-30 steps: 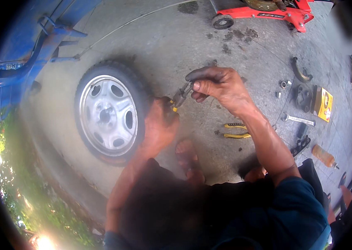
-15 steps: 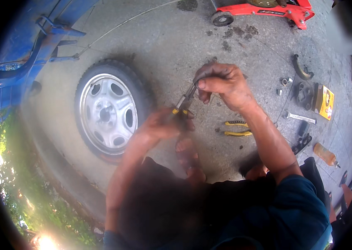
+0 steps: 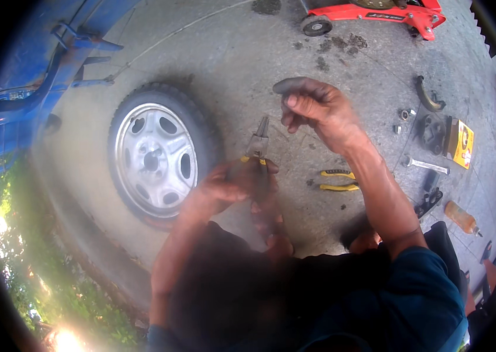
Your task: The person manipulates small brake hardware components using pliers and their hands, then works on the drum brake assembly on the raised vehicle.
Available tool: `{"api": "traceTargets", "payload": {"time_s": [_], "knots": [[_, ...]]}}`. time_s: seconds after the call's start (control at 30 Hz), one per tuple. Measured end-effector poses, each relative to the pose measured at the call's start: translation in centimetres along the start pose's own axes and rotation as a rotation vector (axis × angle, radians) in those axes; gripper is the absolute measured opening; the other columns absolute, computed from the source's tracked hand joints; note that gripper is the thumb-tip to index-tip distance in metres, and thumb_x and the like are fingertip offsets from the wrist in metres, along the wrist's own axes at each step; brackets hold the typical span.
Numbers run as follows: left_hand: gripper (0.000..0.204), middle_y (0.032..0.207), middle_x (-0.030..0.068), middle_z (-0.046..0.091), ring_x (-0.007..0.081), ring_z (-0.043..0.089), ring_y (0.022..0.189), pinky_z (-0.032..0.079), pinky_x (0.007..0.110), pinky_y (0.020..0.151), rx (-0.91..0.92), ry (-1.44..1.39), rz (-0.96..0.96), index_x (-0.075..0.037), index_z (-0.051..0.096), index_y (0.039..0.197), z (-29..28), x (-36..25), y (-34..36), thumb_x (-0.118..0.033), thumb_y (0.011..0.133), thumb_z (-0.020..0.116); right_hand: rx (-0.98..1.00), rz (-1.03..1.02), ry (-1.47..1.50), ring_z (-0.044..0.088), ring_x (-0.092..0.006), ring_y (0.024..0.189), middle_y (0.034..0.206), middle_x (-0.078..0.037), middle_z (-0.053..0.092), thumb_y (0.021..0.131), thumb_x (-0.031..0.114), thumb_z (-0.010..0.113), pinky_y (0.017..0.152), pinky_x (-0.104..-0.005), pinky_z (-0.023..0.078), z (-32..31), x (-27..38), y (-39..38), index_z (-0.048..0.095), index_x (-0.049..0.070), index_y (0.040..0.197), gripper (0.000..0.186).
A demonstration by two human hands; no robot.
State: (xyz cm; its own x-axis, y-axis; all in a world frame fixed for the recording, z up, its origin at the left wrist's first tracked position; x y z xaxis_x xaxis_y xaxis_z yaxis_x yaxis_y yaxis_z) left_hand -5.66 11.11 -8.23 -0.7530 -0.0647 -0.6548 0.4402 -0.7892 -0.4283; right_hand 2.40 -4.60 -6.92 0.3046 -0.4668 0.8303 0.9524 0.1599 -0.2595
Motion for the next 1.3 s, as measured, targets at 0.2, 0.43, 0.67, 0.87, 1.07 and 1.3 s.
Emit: {"api": "traceTargets", "payload": {"time_s": [0.2, 0.43, 0.67, 0.87, 1.07, 1.3], "knots": [[0.074, 0.108, 0.0144, 0.059, 0.0247, 0.057, 0.099, 0.045, 0.034, 0.085, 0.102, -0.028, 0.034, 0.007, 0.041, 0.130, 0.6, 0.3, 0.2, -0.023, 0.069, 0.072, 0.103, 0.075, -0.043, 0.061, -0.0161, 0.073, 0.084, -0.006, 0.061, 0.085, 0.020, 0.068, 0.064, -0.0301, 0.052, 1.4, -1.0, -0.2, 0.061, -0.002, 0.109, 0.033], [0.078, 0.115, 0.0094, 0.054, 0.0187, 0.052, 0.101, 0.042, 0.032, 0.089, -0.188, 0.327, 0.115, -0.003, 0.037, 0.135, 0.3, -2.6, -0.1, -0.021, 0.065, 0.068, -0.088, -0.008, -0.028, 0.061, -0.0162, 0.076, 0.085, -0.008, 0.062, 0.084, 0.016, 0.069, 0.063, -0.0296, 0.051, -0.6, -0.6, 0.4, 0.061, -0.002, 0.107, 0.031], [0.088, 0.120, 0.0101, 0.050, 0.0169, 0.050, 0.102, 0.047, 0.030, 0.080, -0.300, 0.463, 0.055, -0.007, 0.029, 0.140, 0.6, -3.1, 0.3, -0.017, 0.062, 0.069, -0.302, -0.079, 0.055, 0.062, -0.0162, 0.073, 0.087, -0.010, 0.063, 0.084, 0.017, 0.069, 0.063, -0.0286, 0.053, -3.4, -0.1, 0.0, 0.061, -0.003, 0.107, 0.032], [0.051, 0.077, 0.0086, 0.052, 0.0174, 0.051, 0.067, 0.042, 0.029, 0.059, -0.374, 0.296, 0.197, 0.006, 0.053, 0.101, 3.0, -4.9, 1.3, -0.007, 0.052, 0.058, -0.320, -0.160, -0.030, 0.063, -0.0174, 0.076, 0.089, -0.011, 0.063, 0.088, 0.016, 0.064, 0.068, -0.0298, 0.055, -3.2, 1.2, -0.2, 0.061, -0.005, 0.107, 0.029], [0.055, 0.076, 0.0086, 0.052, 0.0162, 0.051, 0.066, 0.042, 0.028, 0.057, -0.357, 0.309, 0.091, 0.006, 0.052, 0.102, 2.4, -3.7, 2.0, -0.012, 0.052, 0.061, -0.333, -0.186, -0.144, 0.064, -0.0165, 0.079, 0.090, -0.010, 0.063, 0.090, 0.013, 0.060, 0.071, -0.0286, 0.055, -2.7, 2.3, -0.6, 0.061, -0.005, 0.108, 0.025], [0.080, 0.093, 0.0112, 0.053, 0.0172, 0.052, 0.070, 0.042, 0.030, 0.058, -0.402, 0.124, 0.178, 0.004, 0.041, 0.120, 2.5, -3.9, 1.9, -0.029, 0.057, 0.079, -0.336, -0.241, -0.199, 0.064, -0.0155, 0.078, 0.090, -0.010, 0.063, 0.090, 0.009, 0.059, 0.069, -0.0273, 0.055, -2.4, 2.6, -0.7, 0.061, -0.005, 0.104, 0.020]]}}
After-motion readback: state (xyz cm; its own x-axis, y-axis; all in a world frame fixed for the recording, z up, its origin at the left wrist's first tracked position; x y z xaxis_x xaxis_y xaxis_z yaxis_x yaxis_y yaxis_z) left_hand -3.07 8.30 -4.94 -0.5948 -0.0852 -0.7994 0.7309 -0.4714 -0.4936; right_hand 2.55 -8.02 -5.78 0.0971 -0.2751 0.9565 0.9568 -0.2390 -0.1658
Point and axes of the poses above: each hand's wrist, its own y-axis towards the middle knuckle, its own z-axis out of the palm, x = y × z, the point moved 10 cm from there along y, towards the middle knuckle
